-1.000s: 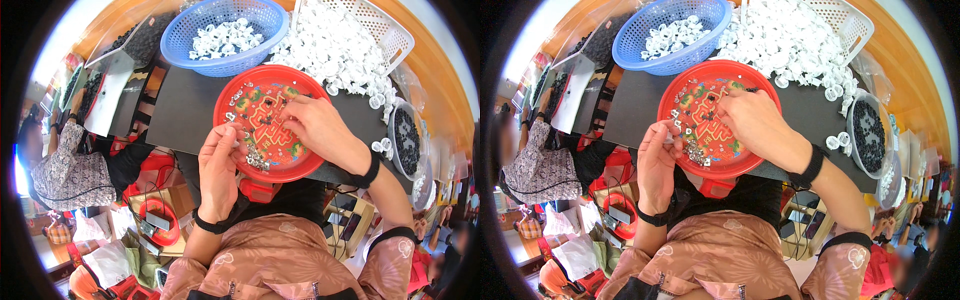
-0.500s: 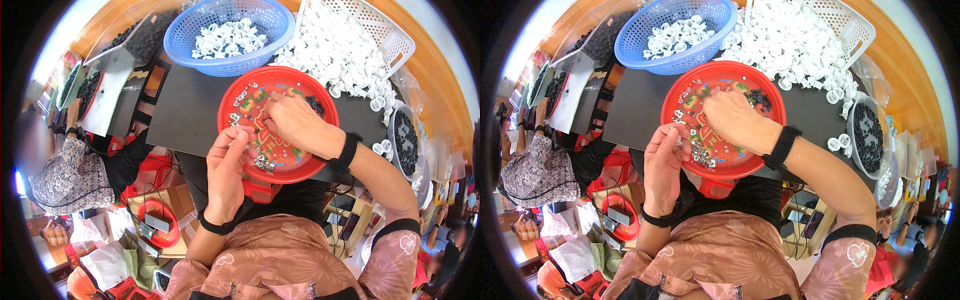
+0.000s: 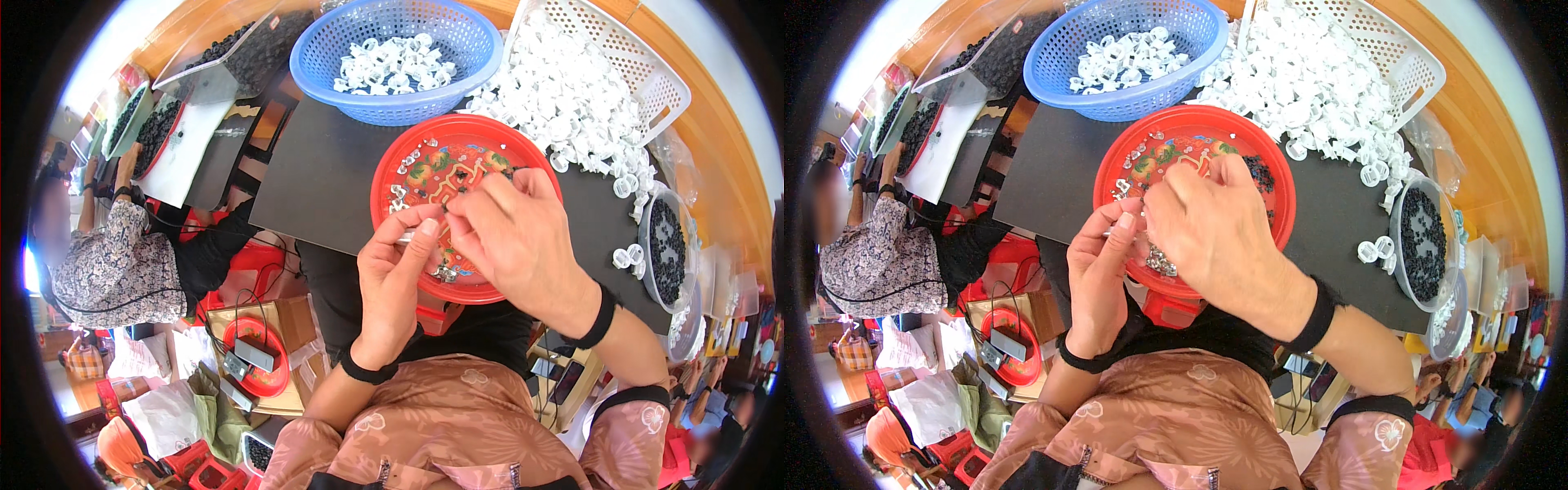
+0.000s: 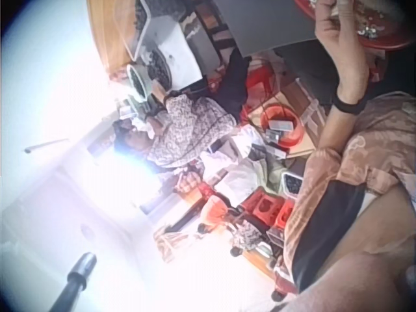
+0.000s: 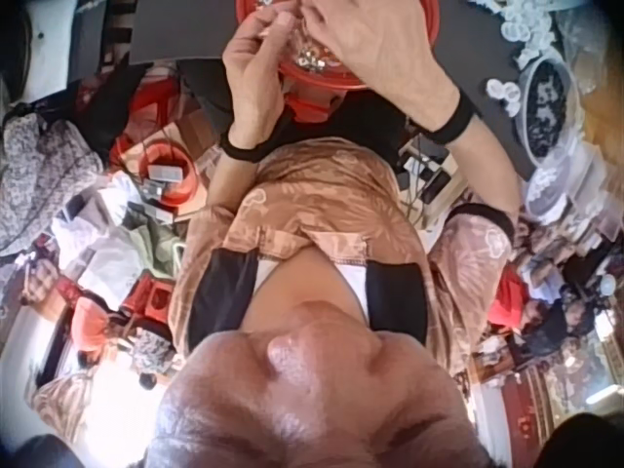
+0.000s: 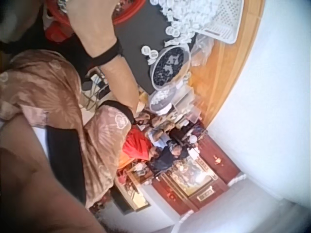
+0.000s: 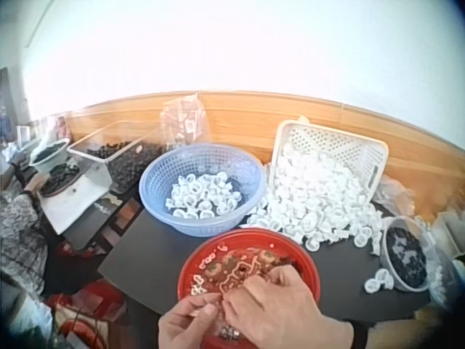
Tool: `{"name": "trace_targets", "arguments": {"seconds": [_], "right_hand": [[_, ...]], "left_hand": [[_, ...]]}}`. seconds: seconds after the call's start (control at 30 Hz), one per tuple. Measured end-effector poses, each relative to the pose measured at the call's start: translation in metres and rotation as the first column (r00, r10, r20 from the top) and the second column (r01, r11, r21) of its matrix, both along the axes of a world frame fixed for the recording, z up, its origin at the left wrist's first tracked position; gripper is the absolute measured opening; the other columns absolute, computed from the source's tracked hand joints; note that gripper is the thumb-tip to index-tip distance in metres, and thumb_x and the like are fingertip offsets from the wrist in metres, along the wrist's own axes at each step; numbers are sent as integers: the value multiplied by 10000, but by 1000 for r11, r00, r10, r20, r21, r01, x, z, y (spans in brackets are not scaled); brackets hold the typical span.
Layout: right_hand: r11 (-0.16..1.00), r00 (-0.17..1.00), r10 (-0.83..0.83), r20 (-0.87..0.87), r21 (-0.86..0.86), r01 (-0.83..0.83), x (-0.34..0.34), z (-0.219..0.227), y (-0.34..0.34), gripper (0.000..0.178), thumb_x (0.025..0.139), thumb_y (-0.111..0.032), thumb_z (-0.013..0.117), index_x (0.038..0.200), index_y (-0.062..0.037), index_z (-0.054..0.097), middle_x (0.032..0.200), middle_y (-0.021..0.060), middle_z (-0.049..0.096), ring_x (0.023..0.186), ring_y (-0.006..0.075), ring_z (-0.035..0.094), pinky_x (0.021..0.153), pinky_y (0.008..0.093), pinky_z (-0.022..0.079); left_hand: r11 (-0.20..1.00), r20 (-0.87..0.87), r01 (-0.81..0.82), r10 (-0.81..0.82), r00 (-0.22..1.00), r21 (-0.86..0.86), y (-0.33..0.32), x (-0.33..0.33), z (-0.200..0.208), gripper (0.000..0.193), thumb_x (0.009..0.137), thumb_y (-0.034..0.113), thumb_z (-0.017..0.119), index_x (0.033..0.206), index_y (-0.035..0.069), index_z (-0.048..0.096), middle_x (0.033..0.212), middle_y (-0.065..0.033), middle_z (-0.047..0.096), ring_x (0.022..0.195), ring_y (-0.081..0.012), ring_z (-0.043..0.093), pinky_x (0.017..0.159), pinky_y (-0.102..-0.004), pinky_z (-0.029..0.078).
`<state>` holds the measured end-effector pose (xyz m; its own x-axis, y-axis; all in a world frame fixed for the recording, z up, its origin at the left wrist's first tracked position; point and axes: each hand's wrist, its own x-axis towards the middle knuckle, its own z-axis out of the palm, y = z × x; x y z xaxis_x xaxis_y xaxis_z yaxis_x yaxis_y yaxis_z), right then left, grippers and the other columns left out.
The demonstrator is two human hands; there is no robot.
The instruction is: Manually assembling small plastic and metal components at a workbench.
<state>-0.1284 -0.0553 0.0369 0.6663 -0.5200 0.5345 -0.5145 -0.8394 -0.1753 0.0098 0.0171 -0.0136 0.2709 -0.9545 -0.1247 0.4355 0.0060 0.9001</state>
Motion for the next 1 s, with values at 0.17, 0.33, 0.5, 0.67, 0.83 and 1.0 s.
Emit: {"name": "trace_targets", "arguments": {"seconds": [0.17, 0.33, 0.5, 0.67, 0.83, 1.0], "right_hand": [[993, 999, -18, 39, -118, 22, -5, -2, 18, 224, 698, -27, 763, 897, -44, 663, 748, 8, 577, 659, 174, 550, 681, 353, 415], [999, 990, 46, 134, -18, -44, -12, -3, 21, 187, 753, -97, 706, 908, -3, 658, 753, 39, 534, 660, 189, 542, 696, 355, 401], [951, 967, 12, 253, 296, -89, -26, 6, 13, 113, 806, -68, 700, 912, -53, 664, 776, 48, 611, 699, 226, 595, 688, 360, 421], [903, 968, 69, 241, 398, -163, -31, 12, -1, 110, 810, -34, 715, 917, -50, 693, 786, 68, 648, 710, 238, 622, 659, 325, 466], [886, 959, 187, 211, 386, -258, -34, 9, -8, 104, 831, -39, 688, 931, -59, 669, 811, 59, 636, 732, 245, 624, 676, 337, 468], [906, 939, 343, 28, 255, -338, -37, 12, -16, 106, 821, -77, 644, 927, -86, 640, 796, 33, 559, 727, 229, 572, 697, 360, 417]], "left_hand": [[997, -22, -52, 51, 998, -48, 2, -12, 9, 190, 932, 118, 665, 1091, 14, 679, 800, 39, 629, 663, -15, 499, 618, -171, 413], [1000, -17, 15, -16, 1000, -26, 6, -8, 8, 174, 949, 131, 636, 1070, 12, 672, 807, 22, 631, 660, -27, 492, 611, -183, 397], [998, 13, 59, -59, 998, 5, 6, -4, 5, 159, 976, 157, 595, 1026, 24, 665, 774, 20, 593, 654, -40, 465, 611, -197, 363], [971, 162, 239, -232, 959, -25, 5, 4, 11, 149, 978, 144, 593, 1007, 9, 648, 954, 19, 551, 800, -42, 479, 724, -200, 407], [959, 197, 285, -277, 940, -10, 3, 8, 15, 131, 967, 124, 601, 981, 2, 648, 975, 5, 545, 846, -61, 489, 760, -212, 407], [940, 225, 342, -337, 914, 19, 2, 12, 14, 122, 953, 115, 620, 948, -3, 652, 953, 4, 552, 863, -74, 497, 771, -225, 407]]}}
